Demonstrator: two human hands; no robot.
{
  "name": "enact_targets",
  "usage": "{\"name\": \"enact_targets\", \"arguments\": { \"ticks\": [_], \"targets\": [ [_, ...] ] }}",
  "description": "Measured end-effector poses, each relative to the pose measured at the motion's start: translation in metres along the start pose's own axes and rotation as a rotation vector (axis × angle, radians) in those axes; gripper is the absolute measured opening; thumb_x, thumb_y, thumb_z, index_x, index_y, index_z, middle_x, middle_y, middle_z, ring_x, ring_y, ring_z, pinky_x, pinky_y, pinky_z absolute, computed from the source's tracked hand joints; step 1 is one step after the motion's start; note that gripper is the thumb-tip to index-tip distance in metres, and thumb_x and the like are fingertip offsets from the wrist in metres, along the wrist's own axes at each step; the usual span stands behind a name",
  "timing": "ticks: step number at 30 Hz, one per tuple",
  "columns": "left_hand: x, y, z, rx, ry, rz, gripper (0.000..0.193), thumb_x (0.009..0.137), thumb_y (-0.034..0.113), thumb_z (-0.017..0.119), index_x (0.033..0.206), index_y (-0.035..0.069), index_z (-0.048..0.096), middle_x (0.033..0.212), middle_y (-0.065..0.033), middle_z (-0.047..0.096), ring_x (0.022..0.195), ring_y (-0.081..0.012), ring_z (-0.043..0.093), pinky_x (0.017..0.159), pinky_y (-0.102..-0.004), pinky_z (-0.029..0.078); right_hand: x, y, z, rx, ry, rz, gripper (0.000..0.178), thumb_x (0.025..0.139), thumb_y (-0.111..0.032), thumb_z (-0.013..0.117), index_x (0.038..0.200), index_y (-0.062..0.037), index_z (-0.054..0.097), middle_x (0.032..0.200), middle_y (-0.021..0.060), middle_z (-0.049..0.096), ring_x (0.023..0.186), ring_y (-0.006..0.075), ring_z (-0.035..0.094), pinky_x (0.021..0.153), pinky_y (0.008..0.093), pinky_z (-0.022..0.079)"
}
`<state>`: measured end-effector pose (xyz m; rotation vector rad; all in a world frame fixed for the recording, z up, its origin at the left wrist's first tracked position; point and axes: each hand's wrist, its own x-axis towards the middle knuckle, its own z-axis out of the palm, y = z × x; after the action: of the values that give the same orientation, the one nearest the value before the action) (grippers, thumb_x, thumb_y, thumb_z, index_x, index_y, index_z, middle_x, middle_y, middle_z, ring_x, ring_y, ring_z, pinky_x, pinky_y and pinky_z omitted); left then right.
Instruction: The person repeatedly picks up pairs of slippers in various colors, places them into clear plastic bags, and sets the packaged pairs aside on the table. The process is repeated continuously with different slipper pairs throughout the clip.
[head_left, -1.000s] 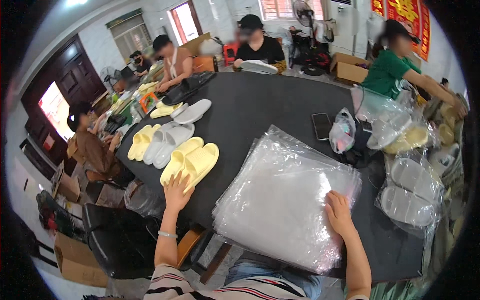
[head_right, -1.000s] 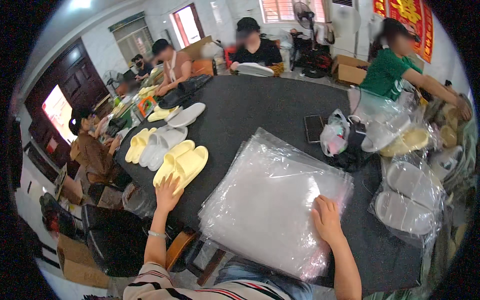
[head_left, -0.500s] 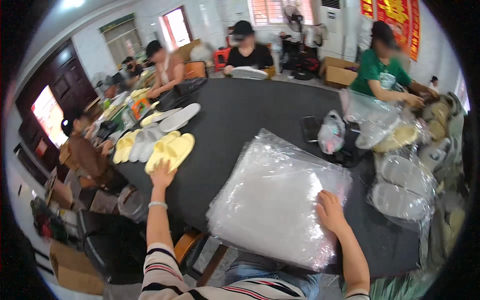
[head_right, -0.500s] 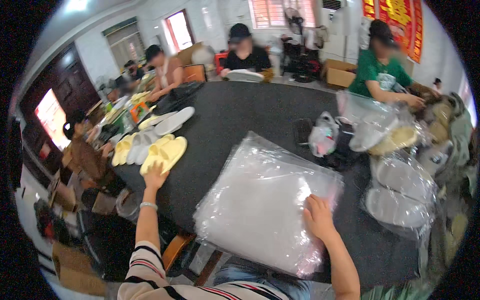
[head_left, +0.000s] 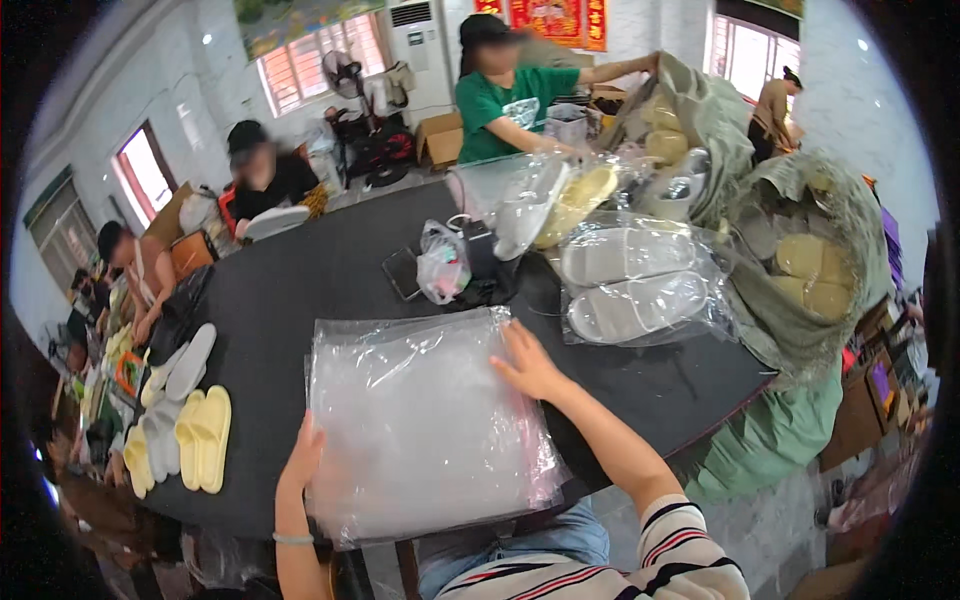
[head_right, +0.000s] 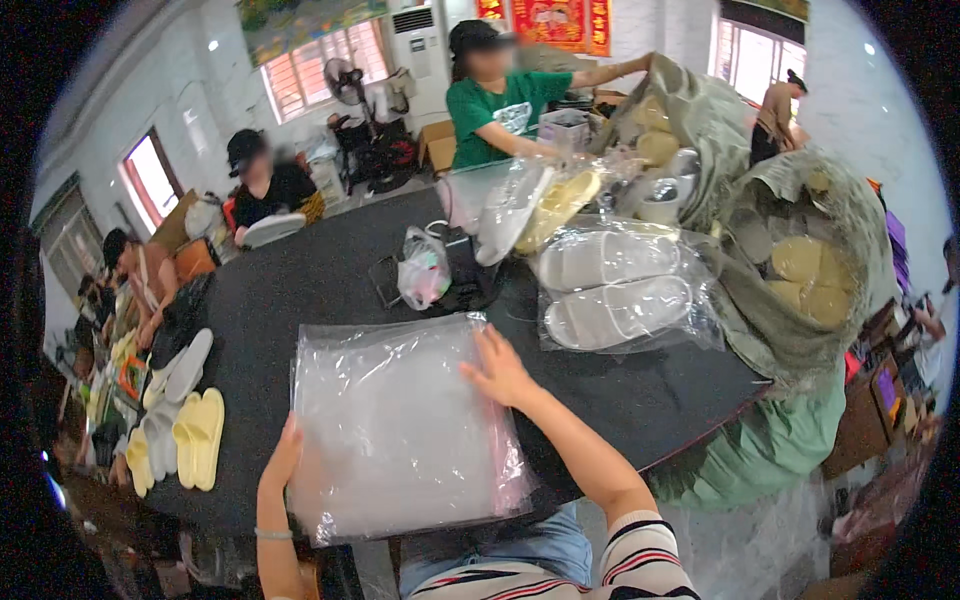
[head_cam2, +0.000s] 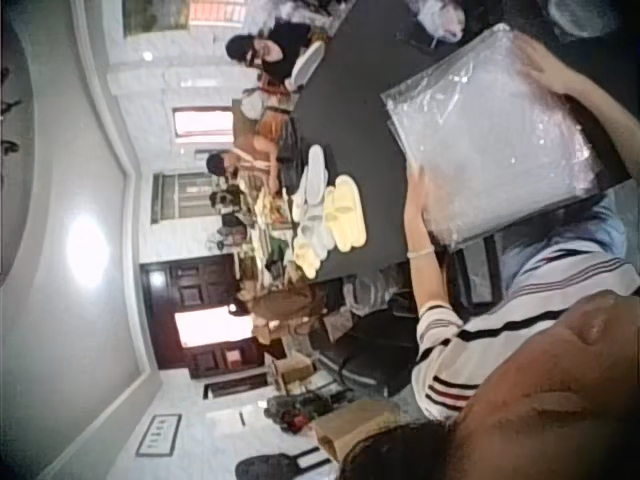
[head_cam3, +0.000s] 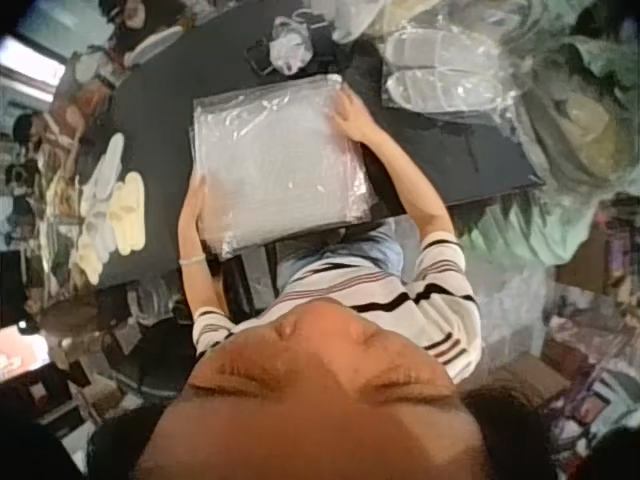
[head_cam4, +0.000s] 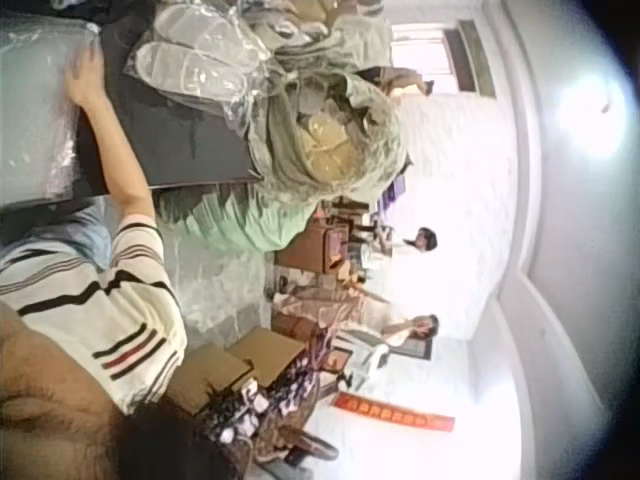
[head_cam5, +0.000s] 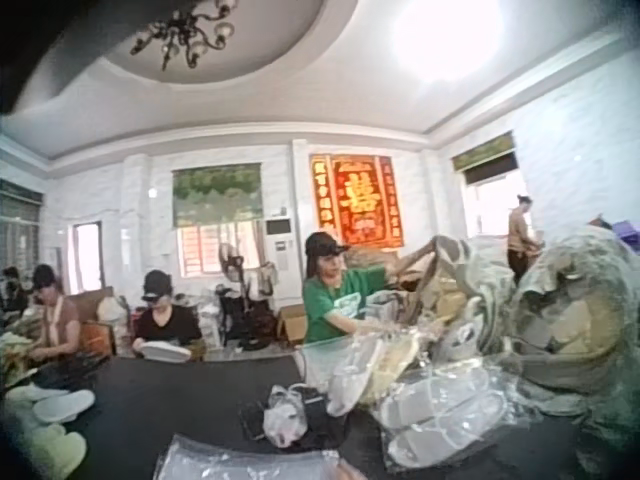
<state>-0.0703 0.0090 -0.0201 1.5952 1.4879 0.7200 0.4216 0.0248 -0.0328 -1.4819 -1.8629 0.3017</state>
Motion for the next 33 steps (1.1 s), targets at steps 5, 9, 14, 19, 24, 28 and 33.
{"name": "enact_targets", "arguments": {
  "ticks": [5,9,14,19,24,28,33],
  "targets": [
    [-0.019,0.034,0.007,0.309,0.071,0.073,0.073,0.097,0.030,0.052,0.153,0.001,0.014,0.159,-0.0212,0.013,0.148,-0.0328,0.010,0.119,-0.0430,0.010,0.001,-0.026,-0.013,0.056,-0.052,-0.133,0.076,0.092,-0.045,0.056,0.147,-0.0005,0.029,0.151,0.0277,0.028,0.141,0.0419,0.026,0.114,0.0512,0.026],
    [-0.025,0.014,0.013,0.653,0.154,0.139,0.078,0.091,0.031,0.058,0.151,0.000,0.019,0.155,-0.0240,0.022,0.145,-0.0382,0.019,0.118,-0.0504,0.012,0.001,-0.063,-0.119,-0.037,0.363,-0.241,0.063,0.086,-0.018,0.068,0.140,0.0005,0.041,0.146,0.0227,0.040,0.135,0.0383,0.038,0.111,0.0480,0.031],
    [-0.024,-0.005,0.022,0.697,0.274,0.251,0.081,0.088,0.033,0.061,0.150,-0.001,0.022,0.151,-0.0234,0.032,0.140,-0.0399,0.029,0.116,-0.0522,0.017,-0.071,-0.010,-0.243,-0.182,1.137,0.132,0.060,0.084,-0.017,0.071,0.136,0.0003,0.046,0.139,0.0166,0.048,0.128,0.0304,0.045,0.109,0.0417,0.031],
    [-0.026,0.002,0.024,0.736,0.258,0.234,0.080,0.089,0.035,0.060,0.150,-0.001,0.023,0.151,-0.0229,0.032,0.140,-0.0398,0.029,0.116,-0.0521,0.017,-0.079,0.082,-0.305,0.508,0.375,0.606,0.059,0.097,-0.052,0.047,0.118,0.0004,0.063,0.107,0.0129,0.068,0.090,0.0247,0.065,0.079,0.0335,0.049],
    [-0.026,0.005,0.022,0.760,0.255,0.238,0.080,0.088,0.037,0.059,0.150,-0.001,0.024,0.150,-0.0232,0.033,0.140,-0.0398,0.029,0.116,-0.0516,0.017,-0.030,0.068,-0.320,0.659,0.037,0.468,0.058,0.101,-0.050,0.038,0.128,-0.0029,0.059,0.125,0.0129,0.064,0.097,0.0238,0.066,0.073,0.0315,0.048],
    [-0.027,0.007,0.021,0.759,0.264,0.221,0.080,0.088,0.038,0.060,0.149,-0.002,0.026,0.149,-0.0237,0.035,0.140,-0.0400,0.029,0.116,-0.0516,0.017,0.007,-0.019,-0.335,0.821,-0.056,0.214,0.066,0.100,-0.054,0.037,0.145,-0.0065,0.039,0.151,0.0114,0.037,0.129,0.0313,0.048,0.090,0.0421,0.050],
    [-0.025,-0.001,0.018,0.791,0.278,0.244,0.080,0.088,0.043,0.059,0.147,-0.002,0.028,0.149,-0.0237,0.036,0.140,-0.0389,0.030,0.116,-0.0510,0.017,0.035,-0.109,-0.327,1.128,-0.160,0.013,0.061,0.101,-0.044,0.042,0.150,-0.0114,0.028,0.155,0.0141,0.027,0.134,0.0348,0.042,0.086,0.0458,0.058]
  ]
}}
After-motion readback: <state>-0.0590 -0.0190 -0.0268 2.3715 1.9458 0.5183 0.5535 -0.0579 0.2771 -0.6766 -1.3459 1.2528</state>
